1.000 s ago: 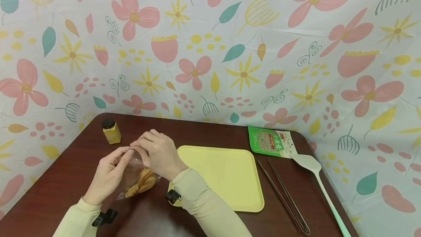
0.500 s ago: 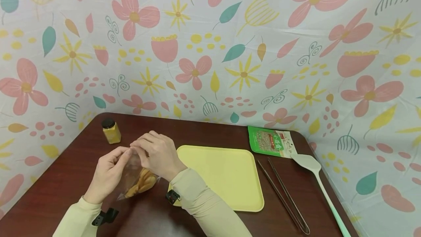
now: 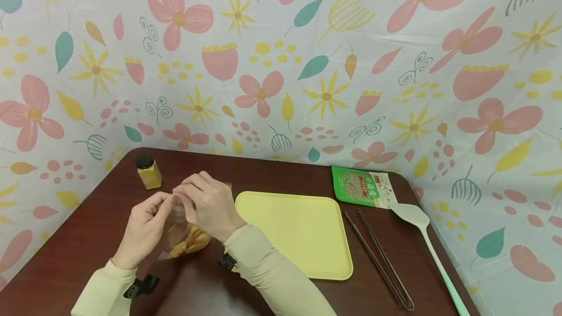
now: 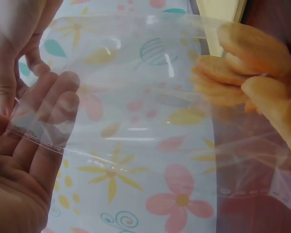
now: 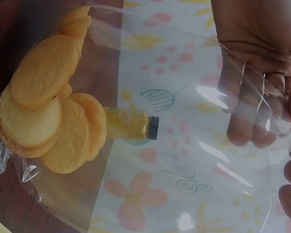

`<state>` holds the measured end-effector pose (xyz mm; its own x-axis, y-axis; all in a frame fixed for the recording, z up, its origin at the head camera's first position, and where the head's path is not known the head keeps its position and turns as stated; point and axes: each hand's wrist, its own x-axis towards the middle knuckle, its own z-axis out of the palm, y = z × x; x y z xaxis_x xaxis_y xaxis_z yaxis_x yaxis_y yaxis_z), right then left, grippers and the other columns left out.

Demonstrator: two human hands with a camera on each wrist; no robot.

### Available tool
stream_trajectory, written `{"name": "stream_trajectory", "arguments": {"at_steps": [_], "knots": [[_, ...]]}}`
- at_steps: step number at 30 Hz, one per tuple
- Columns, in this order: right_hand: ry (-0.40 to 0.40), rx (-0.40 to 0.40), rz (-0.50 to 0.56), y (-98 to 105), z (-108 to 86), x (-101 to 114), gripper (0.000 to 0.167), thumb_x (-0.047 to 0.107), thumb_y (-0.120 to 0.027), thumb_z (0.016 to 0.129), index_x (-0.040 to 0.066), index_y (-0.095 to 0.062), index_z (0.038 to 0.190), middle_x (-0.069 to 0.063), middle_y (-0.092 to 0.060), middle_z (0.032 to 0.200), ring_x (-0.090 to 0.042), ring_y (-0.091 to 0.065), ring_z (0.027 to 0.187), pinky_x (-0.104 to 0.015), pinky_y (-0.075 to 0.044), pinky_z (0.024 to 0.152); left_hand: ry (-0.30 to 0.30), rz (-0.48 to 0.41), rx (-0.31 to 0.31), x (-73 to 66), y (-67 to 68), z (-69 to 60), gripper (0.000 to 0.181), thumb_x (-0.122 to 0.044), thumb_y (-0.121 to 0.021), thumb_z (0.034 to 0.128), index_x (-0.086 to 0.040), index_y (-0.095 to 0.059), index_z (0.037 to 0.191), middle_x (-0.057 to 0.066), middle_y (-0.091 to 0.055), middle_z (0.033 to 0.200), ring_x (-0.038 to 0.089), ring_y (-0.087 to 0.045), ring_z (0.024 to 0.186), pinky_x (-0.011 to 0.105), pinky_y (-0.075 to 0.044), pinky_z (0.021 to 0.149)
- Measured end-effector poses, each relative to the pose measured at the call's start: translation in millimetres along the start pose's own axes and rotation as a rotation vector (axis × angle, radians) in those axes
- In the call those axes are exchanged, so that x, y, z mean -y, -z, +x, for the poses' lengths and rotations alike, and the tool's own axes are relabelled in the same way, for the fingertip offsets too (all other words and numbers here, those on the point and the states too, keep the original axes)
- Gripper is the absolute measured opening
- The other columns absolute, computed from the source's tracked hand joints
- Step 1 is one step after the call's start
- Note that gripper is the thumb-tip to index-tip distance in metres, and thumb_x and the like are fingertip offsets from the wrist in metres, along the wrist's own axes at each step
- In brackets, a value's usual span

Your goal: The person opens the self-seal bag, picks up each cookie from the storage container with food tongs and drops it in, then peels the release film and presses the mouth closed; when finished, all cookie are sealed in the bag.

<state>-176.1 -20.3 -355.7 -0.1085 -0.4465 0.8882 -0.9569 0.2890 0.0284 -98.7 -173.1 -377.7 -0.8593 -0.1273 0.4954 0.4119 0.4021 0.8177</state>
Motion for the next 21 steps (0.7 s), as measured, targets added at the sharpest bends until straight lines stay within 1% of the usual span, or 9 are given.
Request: {"name": "stream_trajectory", "arguments": {"at_steps": [5,7,9,11,14,15,17,18,21], "knots": [[-0.028,-0.021,0.037,-1.1,-1.1,0.0,0.008,0.008,-0.068,0.089,0.011,-0.074,0.092,0.002,-0.066,0.090,-0.009,-0.059,0.080,-0.007,-0.044,0.067,0.007,0.001,0.005,-1.4,-0.5,0.4,0.019,-0.018,-0.053,0.1017,-0.011,-0.066,0.089,-0.004,-0.040,0.050,0.008,-0.031,0.039,0.027,-0.030,0.036],[-0.052,-0.028,0.063,-1.9,-1.7,-0.3,0.008,0.008,-0.066,0.090,0.011,-0.074,0.092,0.003,-0.067,0.090,-0.008,-0.060,0.080,-0.007,-0.044,0.066,0.010,-0.007,0.012,-1.7,-0.5,0.3,0.019,-0.018,-0.053,0.1019,-0.011,-0.067,0.091,-0.003,-0.050,0.054,0.009,-0.036,0.041,0.026,-0.033,0.038],[-0.077,-0.028,0.082,-1.8,-1.9,-0.6,0.007,0.009,-0.066,0.091,0.010,-0.073,0.092,0.003,-0.067,0.091,-0.007,-0.060,0.080,-0.007,-0.044,0.066,0.011,-0.032,0.022,-2.1,-0.2,0.2,0.019,-0.017,-0.052,0.1020,-0.010,-0.067,0.093,-0.002,-0.062,0.062,0.009,-0.050,0.046,0.024,-0.043,0.044],[-0.106,-0.021,0.096,-1.2,-1.8,-1.0,0.006,0.010,-0.065,0.092,0.010,-0.072,0.092,0.003,-0.066,0.092,-0.005,-0.058,0.078,-0.007,-0.043,0.065,0.007,-0.050,0.029,-2.6,0.1,0.2,0.018,-0.016,-0.052,0.1021,-0.009,-0.068,0.095,0.000,-0.071,0.075,0.010,-0.062,0.058,0.024,-0.048,0.051],[-0.153,-0.001,0.121,0.6,-1.5,-1.1,0.005,0.011,-0.063,0.094,0.011,-0.068,0.095,0.003,-0.063,0.094,-0.002,-0.054,0.075,-0.006,-0.041,0.063,0.005,-0.069,0.021,-3.4,0.5,0.1,0.017,-0.015,-0.052,0.1018,-0.010,-0.068,0.098,0.002,-0.073,0.083,0.009,-0.061,0.056,0.024,-0.047,0.048],[-0.170,0.006,0.135,1.0,-1.6,-1.1,0.004,0.012,-0.063,0.095,0.011,-0.067,0.097,0.003,-0.062,0.095,-0.001,-0.053,0.074,-0.007,-0.041,0.062,0.007,-0.066,0.013,-3.4,0.6,0.1,0.017,-0.015,-0.053,0.1018,-0.010,-0.068,0.099,0.003,-0.073,0.082,0.008,-0.056,0.049,0.023,-0.042,0.044],[-0.205,0.017,0.174,1.5,-2.4,-1.0,0.004,0.013,-0.061,0.096,0.011,-0.064,0.099,0.002,-0.061,0.096,0.000,-0.051,0.073,-0.007,-0.042,0.062,0.011,-0.069,0.003,-3.1,0.3,-0.3,0.016,-0.015,-0.053,0.1017,-0.011,-0.069,0.101,0.005,-0.073,0.083,0.010,-0.053,0.048,0.025,-0.036,0.040],[-0.223,0.020,0.200,1.6,-2.9,-0.9,0.005,0.013,-0.060,0.097,0.011,-0.063,0.100,0.002,-0.060,0.096,0.000,-0.051,0.073,-0.007,-0.043,0.062,0.018,-0.087,0.002,-3.0,0.2,-0.6,0.017,-0.015,-0.052,0.1018,-0.010,-0.068,0.102,0.006,-0.073,0.083,0.011,-0.054,0.048,0.024,-0.039,0.041],[-0.279,0.011,0.286,0.8,-5.2,-0.9,0.005,0.012,-0.059,0.098,0.010,-0.062,0.101,0.001,-0.059,0.095,0.000,-0.052,0.071,-0.009,-0.046,0.062,0.040,-0.152,0.018,-2.4,0.2,-1.5,0.018,-0.016,-0.051,0.1025,-0.006,-0.066,0.104,0.009,-0.074,0.087,0.020,-0.070,0.066,0.027,-0.054,0.054]]}}
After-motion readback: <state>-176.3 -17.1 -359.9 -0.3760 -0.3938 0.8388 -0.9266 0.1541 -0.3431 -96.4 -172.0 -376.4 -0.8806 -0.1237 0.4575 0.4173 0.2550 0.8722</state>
